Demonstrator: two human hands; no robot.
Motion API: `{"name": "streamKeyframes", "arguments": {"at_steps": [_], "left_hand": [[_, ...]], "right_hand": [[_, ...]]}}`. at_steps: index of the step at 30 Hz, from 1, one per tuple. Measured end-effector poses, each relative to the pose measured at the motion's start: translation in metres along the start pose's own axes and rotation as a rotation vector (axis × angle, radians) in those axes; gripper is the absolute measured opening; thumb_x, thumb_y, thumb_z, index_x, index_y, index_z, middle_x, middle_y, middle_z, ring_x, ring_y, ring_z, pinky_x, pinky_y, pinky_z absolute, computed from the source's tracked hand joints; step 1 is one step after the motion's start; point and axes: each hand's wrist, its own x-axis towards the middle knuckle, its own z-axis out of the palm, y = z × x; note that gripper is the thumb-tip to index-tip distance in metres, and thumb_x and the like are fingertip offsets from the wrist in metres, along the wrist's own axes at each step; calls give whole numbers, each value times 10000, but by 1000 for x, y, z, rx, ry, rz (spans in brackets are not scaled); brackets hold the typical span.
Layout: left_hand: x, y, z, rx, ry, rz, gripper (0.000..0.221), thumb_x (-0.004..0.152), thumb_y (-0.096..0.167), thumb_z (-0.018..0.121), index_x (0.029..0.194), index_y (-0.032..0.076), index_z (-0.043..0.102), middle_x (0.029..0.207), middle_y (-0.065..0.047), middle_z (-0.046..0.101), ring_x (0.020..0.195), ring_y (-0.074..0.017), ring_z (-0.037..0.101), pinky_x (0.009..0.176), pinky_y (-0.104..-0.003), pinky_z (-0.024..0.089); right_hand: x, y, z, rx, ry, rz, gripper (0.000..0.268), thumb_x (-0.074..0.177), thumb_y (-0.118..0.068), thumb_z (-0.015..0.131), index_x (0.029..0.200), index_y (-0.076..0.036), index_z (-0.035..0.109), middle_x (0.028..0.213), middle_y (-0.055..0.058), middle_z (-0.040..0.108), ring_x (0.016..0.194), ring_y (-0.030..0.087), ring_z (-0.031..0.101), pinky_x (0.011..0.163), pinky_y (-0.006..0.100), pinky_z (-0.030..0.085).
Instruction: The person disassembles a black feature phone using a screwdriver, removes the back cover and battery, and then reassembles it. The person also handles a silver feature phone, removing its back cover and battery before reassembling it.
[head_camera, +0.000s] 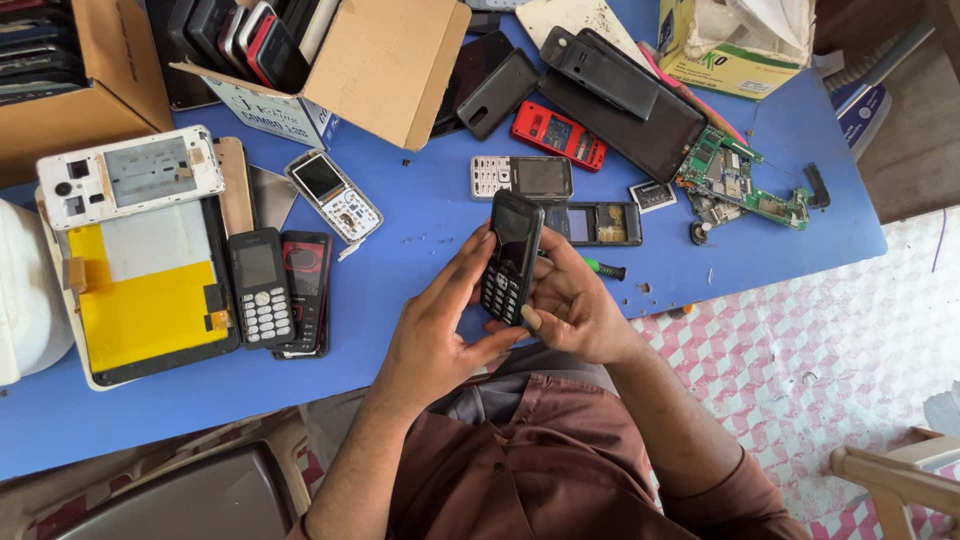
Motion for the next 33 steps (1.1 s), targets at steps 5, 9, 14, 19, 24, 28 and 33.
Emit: {"name": "streamKeyframes", "arguments": {"at_steps": [5, 9, 14, 19, 24, 28, 33], "left_hand": [[-3, -5, 2, 90, 45, 138, 883, 817, 175, 868, 1552, 41, 398, 1603, -195, 457, 1458, -355, 515, 1142, -431, 522], [-6, -10, 3, 75, 40, 154, 906, 801, 121, 834, 1571, 37, 365, 1616, -206, 433, 1480, -362, 483, 1171, -440, 498], [-8, -10, 2, 116, 34, 179, 901, 823, 138, 815, 1583, 37, 343, 1638, -204, 400, 1506, -384, 448, 1203, -456, 461], [-8, -11, 3, 106, 11, 166, 875, 870, 164, 781, 1597, 29, 313, 1654, -214, 375, 1506, -392, 448, 1189, -453, 477], [-7, -10, 5, 59, -3, 93, 873, 866, 160, 769, 1603, 15, 324, 1640, -222, 402, 1471, -383, 498, 1149, -433, 523], [-9, -8, 3, -5, 39, 149, 823, 875, 118, 799, 1577, 23, 381, 1633, -198, 424, 1477, -355, 522, 1093, -400, 572], [-7, -7, 4, -168, 6, 59, 823, 872, 51, 797, 1573, 16, 367, 1636, -209, 402, 1428, -308, 558, 961, -323, 668]], "right_hand": [[-3, 10, -5, -40, -47, -61, 800, 998, -86, 577, 1652, -45, 118, 1504, 178, 490, 1381, 260, 537, 1168, 428, 473], [-6, 17, -8, -133, -44, -90, 800, 1011, -58, 549, 1668, -45, 93, 1485, 179, 507, 1422, 231, 521, 1189, 360, 449], [-6, 22, -8, -63, -43, -92, 836, 981, 0, 536, 1656, -47, 47, 1490, 177, 481, 1397, 242, 533, 1144, 387, 508], [-8, 22, -4, -154, -40, -163, 859, 991, 32, 509, 1695, -52, 25, 1505, 194, 473, 1379, 256, 564, 1137, 363, 501], [-7, 20, 0, -145, -30, -173, 824, 998, 16, 529, 1664, -40, 48, 1522, 212, 462, 1298, 252, 612, 1057, 365, 531], [-6, 20, -3, -167, 9, -230, 709, 1063, -37, 537, 1656, -21, 149, 1467, 207, 575, 1282, 256, 668, 1075, 373, 560], [-6, 22, -3, -254, 81, -196, 699, 1063, -78, 586, 1634, -16, 187, 1376, 204, 609, 1307, 276, 643, 1108, 387, 540]]}}
